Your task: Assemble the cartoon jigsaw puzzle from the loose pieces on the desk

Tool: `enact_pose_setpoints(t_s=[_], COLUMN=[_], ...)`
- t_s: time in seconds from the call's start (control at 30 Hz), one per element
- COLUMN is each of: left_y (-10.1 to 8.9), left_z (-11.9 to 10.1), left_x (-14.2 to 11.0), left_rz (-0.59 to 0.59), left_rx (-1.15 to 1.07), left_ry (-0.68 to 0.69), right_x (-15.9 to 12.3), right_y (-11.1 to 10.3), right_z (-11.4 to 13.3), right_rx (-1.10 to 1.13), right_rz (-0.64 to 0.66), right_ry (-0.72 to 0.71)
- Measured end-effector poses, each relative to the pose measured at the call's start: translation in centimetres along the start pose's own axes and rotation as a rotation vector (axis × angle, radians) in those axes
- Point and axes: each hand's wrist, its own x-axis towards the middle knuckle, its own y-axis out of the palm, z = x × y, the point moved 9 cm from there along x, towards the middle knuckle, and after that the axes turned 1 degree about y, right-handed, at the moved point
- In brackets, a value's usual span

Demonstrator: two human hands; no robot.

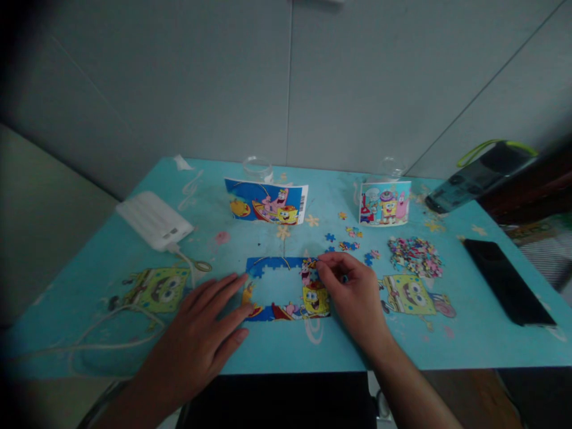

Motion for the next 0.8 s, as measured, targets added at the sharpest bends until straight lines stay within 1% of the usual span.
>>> enact_pose_setpoints(t_s=[0.13,0.27,0.43,0.67,0.8], left_y=[0.0,0.2,0.3,0.4,0.4], left_z=[0.1,0.2,0.2,0.3,0.2], left_x=[-0.1,-0.2,-0.2,-0.2,-0.3], left_rz=[0.003,0.010,0.019,0.038,0.023], left_rx=[0.003,0.014,0.019,0.026,0.054], left_ry=[-0.002,-0.007,-0.020,-0.030,-0.014], right_x=[0.2,0.3,0.2,-0.1,-0.3], right_y=[-0.1,-0.3,-0.4,-0.4,-0.2], right_z=[-0.5,-1.1,-1.2,-1.2,-1.1], right_rx=[0.115,0.140,0.045,-0.031,-0.072], right_rz=[0.005,-0.011,-0.015,-0.011,0.005], right_ry=[0.073,0.110,0.066,0.072,0.074])
